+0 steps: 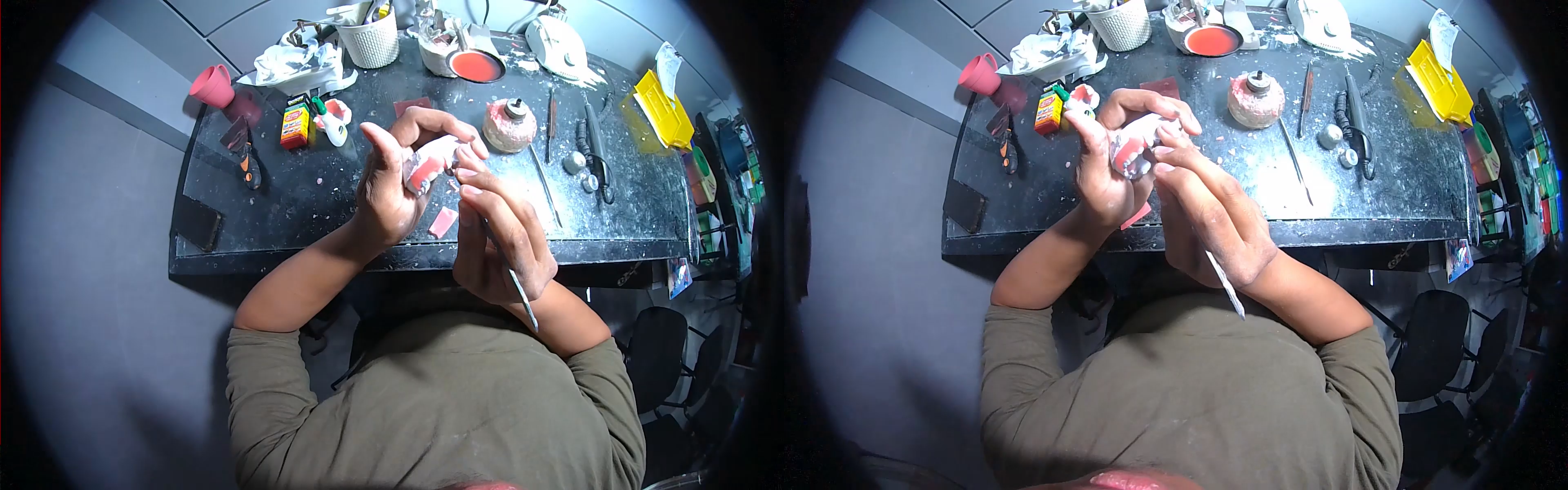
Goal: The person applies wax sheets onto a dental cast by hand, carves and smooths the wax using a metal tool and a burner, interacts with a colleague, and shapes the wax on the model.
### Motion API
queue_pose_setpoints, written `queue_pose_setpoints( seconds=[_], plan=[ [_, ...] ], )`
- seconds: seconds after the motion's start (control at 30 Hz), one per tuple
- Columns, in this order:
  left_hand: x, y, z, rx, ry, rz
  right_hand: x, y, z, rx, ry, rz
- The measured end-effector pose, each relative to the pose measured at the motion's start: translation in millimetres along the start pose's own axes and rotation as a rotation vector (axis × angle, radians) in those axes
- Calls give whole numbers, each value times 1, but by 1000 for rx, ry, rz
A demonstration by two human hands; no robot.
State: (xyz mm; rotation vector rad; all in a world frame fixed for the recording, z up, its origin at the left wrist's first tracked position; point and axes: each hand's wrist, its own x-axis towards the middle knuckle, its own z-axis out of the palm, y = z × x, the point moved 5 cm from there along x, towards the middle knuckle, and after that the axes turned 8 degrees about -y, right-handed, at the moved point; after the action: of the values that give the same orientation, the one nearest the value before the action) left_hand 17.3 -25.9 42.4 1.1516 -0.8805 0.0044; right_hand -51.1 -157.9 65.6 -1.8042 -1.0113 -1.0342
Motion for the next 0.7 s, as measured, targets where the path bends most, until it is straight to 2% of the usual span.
queue_pose_setpoints(
  seconds=[0.13, 0.23, 0.33, 0.53, 0.57, 0.63, 0.7],
  plan=[
    [-1, -2, 2, -140, -23, -2, -3, 5, 3, 16, 2, -30],
    [-3, -7, -1, -215, 47, -66, -3, 9, 3, 14, 12, -39],
    [-3, -5, -3, -127, 74, -120, -2, 14, -3, 39, 51, 46],
    [-4, 0, -4, 251, 77, -73, 7, 31, -16, 349, 205, 201],
    [-5, 1, -6, 250, 82, -73, 5, 30, -15, 328, 146, 227],
    [-6, 3, -10, 438, 54, -161, 3, 28, -12, 295, 63, 264],
    [-5, 5, -9, 505, 56, -132, 3, 24, -8, 275, 20, 288]
  ],
)
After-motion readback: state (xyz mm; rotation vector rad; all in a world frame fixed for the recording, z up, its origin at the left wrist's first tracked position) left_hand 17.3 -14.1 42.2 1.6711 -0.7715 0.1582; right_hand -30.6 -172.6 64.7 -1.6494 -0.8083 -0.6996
